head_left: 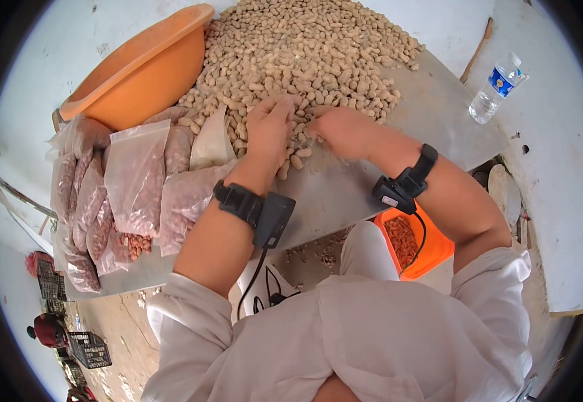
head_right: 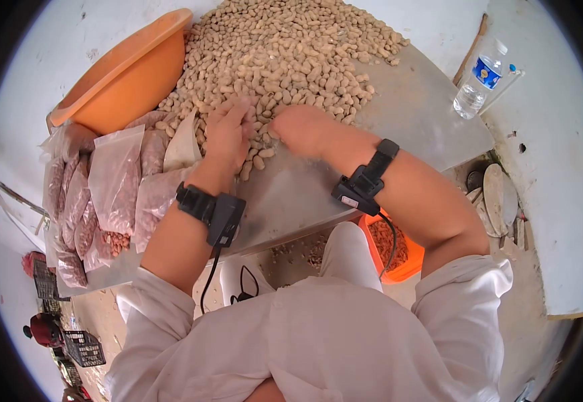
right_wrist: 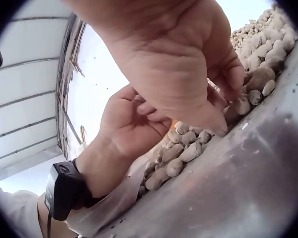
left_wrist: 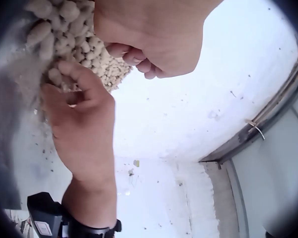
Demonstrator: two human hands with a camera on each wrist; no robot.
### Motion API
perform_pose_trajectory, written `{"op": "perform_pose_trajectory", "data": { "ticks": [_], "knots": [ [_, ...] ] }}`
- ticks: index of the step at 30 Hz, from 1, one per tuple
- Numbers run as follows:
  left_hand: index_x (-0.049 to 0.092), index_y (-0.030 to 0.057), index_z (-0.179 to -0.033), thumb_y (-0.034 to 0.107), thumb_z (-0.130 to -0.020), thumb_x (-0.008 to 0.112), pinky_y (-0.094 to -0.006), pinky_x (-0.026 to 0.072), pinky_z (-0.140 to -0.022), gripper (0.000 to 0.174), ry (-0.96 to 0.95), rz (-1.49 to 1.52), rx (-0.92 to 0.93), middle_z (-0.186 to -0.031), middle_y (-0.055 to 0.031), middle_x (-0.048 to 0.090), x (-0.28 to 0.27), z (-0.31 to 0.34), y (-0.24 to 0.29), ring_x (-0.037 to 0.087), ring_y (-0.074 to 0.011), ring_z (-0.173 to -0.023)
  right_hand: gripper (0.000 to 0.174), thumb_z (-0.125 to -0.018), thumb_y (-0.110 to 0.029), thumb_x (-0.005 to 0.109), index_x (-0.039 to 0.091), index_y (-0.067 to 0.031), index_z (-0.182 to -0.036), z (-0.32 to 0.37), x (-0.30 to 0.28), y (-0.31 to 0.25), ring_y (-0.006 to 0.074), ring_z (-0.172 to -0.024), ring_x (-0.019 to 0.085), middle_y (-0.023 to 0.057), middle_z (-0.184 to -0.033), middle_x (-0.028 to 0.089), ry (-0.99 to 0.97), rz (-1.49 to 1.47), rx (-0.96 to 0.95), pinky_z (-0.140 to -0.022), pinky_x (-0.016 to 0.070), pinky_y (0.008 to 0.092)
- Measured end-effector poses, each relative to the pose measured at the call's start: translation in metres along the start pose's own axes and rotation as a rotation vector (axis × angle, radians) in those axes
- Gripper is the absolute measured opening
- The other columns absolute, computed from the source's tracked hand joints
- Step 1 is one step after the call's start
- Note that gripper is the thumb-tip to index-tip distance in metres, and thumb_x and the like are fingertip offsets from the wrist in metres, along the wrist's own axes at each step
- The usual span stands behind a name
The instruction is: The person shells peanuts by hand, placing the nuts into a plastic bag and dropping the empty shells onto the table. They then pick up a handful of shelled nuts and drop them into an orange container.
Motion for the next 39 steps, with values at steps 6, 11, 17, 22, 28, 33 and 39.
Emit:
{"op": "perform_pose_trajectory", "data": {
  "ticks": [6, 11, 17, 22, 28, 33, 39],
  "knots": [
    [0.058, -0.0014, -0.095, 0.009, -0.088, 0.052, -0.0174, 0.0325, -0.046, 0.014, 0.034, 0.153, 0.065, -0.067, 0.0006, 0.050, -0.006, -0.005, 0.009, 0.041, -0.0057, -0.051, 0.019, -0.070, -0.003, 0.061, 0.061, -0.0024, -0.089, -0.017, -0.042, 0.012, 0.0251, -0.073, 0.059, 0.0102, -0.076, 0.057, 0.186, -0.276, 0.065, -0.066, 0.0475, 0.0334],
    [0.059, -0.0011, -0.106, 0.005, -0.086, 0.055, -0.0178, 0.0362, -0.050, 0.021, 0.054, 0.183, 0.128, -0.072, 0.0016, 0.054, -0.006, -0.007, 0.010, 0.044, -0.0050, -0.056, 0.011, -0.079, 0.004, 0.057, 0.061, 0.0012, -0.089, -0.035, -0.049, 0.037, 0.0114, -0.071, 0.057, 0.0071, -0.083, 0.062, 0.436, -1.364, 0.174, -0.064, 0.0475, 0.0231],
    [0.060, 0.0007, -0.110, 0.011, -0.083, 0.064, -0.0171, 0.0406, -0.058, 0.029, 0.055, 0.102, 0.146, -0.085, 0.0006, 0.061, -0.009, -0.007, 0.012, 0.048, -0.0036, -0.067, 0.010, -0.078, -0.001, 0.064, 0.060, -0.0001, -0.087, -0.042, -0.024, 0.031, 0.0102, -0.073, 0.058, 0.0042, -0.079, 0.061, 0.508, -1.549, 0.070, -0.065, 0.0468, 0.0227],
    [0.060, 0.0005, -0.109, 0.010, -0.082, 0.064, -0.0169, 0.0412, -0.060, 0.028, 0.035, 0.101, 0.164, -0.086, 0.0001, 0.061, -0.004, -0.006, 0.010, 0.049, -0.0040, -0.068, 0.012, -0.079, 0.001, 0.063, 0.060, 0.0001, -0.090, -0.032, -0.026, 0.030, 0.0092, -0.077, 0.057, 0.0042, -0.087, 0.062, 0.546, -1.444, 0.078, -0.070, 0.0479, 0.0226],
    [0.061, 0.0000, -0.106, 0.006, -0.083, 0.062, -0.0169, 0.0422, -0.061, 0.024, -0.050, 0.190, 0.170, -0.085, -0.0014, 0.061, -0.001, -0.006, 0.010, 0.051, -0.0055, -0.068, 0.020, -0.081, -0.010, 0.064, 0.061, 0.0011, -0.098, -0.030, -0.019, 0.032, 0.0085, -0.077, 0.056, 0.0037, -0.089, 0.062, 0.549, -1.520, 0.068, -0.069, 0.0462, 0.0228],
    [0.060, -0.0006, -0.105, 0.006, -0.083, 0.062, -0.0190, 0.0441, -0.062, 0.023, -0.015, 0.128, 0.122, -0.083, -0.0015, 0.060, -0.001, -0.004, 0.008, 0.052, -0.0069, -0.069, 0.029, -0.081, -0.016, 0.066, 0.060, 0.0018, -0.103, -0.031, -0.016, 0.024, 0.0082, -0.076, 0.055, 0.0016, -0.084, 0.061, 0.493, -1.626, 0.038, -0.068, 0.0454, 0.0230],
    [0.051, -0.0003, -0.118, 0.011, -0.082, 0.065, -0.0216, 0.0446, -0.062, 0.040, 0.059, 0.072, 0.158, -0.093, -0.0041, 0.058, -0.004, -0.003, 0.012, 0.052, -0.0089, -0.070, 0.021, -0.082, -0.014, 0.065, 0.060, 0.0020, -0.095, -0.032, -0.011, 0.031, 0.0087, -0.066, 0.055, 0.0030, -0.077, 0.060, 0.431, -1.401, 0.095, -0.060, 0.0457, 0.0219]
  ]
}}
Point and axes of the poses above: each hand's wrist, its own z-axis away from the middle knuckle, its own x-axis out of the palm, y = z × x, the point moved 6 cm from there along -z, towards the middle knuckle
